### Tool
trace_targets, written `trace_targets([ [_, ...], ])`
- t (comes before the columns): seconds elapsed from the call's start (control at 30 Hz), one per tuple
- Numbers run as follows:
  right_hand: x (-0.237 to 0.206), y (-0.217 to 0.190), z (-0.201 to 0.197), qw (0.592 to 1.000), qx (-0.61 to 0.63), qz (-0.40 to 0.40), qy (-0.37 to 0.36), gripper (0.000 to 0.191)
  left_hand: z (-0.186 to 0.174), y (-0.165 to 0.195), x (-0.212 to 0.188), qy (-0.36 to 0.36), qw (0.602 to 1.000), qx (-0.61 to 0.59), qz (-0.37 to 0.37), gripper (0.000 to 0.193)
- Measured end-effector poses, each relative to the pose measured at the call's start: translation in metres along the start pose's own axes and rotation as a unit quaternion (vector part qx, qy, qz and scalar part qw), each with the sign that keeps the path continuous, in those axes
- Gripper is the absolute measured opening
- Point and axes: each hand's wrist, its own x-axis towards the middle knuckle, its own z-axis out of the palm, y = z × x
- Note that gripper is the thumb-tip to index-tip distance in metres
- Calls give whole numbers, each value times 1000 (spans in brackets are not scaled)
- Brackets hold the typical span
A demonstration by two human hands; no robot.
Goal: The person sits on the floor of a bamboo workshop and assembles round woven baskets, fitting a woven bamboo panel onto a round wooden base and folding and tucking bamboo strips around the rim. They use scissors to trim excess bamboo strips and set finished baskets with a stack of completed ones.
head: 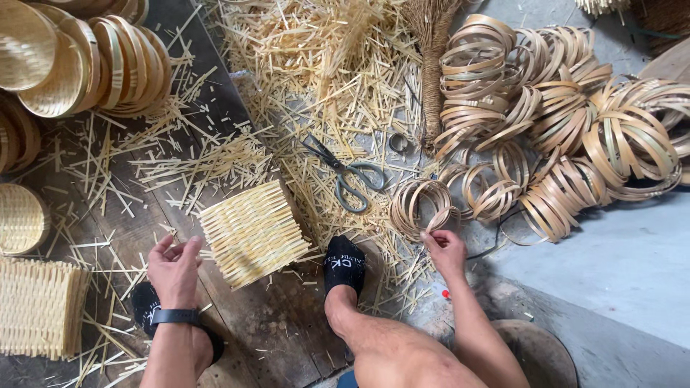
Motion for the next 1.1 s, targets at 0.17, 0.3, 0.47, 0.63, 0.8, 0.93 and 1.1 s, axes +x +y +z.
trace_targets([
  [0.17, -17, -54, -3, 989, -76, -118, 47, 13, 19, 52, -41, 64, 962, 129, 232, 51],
  [0.3, -60, -161, 9, 860, -68, -506, -19, 12, 68, 103, -76, -158, 985, 66, 35, 33],
  [0.47, -110, -273, 28, 766, -4, -601, -230, 25, 91, 121, -98, -282, 892, -318, -155, 24],
  [0.63, -111, -309, 51, 779, 10, -618, -101, 41, 58, 116, -105, -330, 894, -248, -175, 23],
  [0.8, -111, -306, 81, 788, 60, -556, -256, 17, 46, 129, -101, -289, 908, -158, -259, 50],
  [0.93, -121, -305, 96, 740, 45, -620, -256, 20, 48, 139, -86, -329, 883, -69, -328, 73],
  [1.1, -134, -306, 112, 742, -17, -635, -214, 20, 54, 119, -94, -305, 897, -116, -299, 72],
])
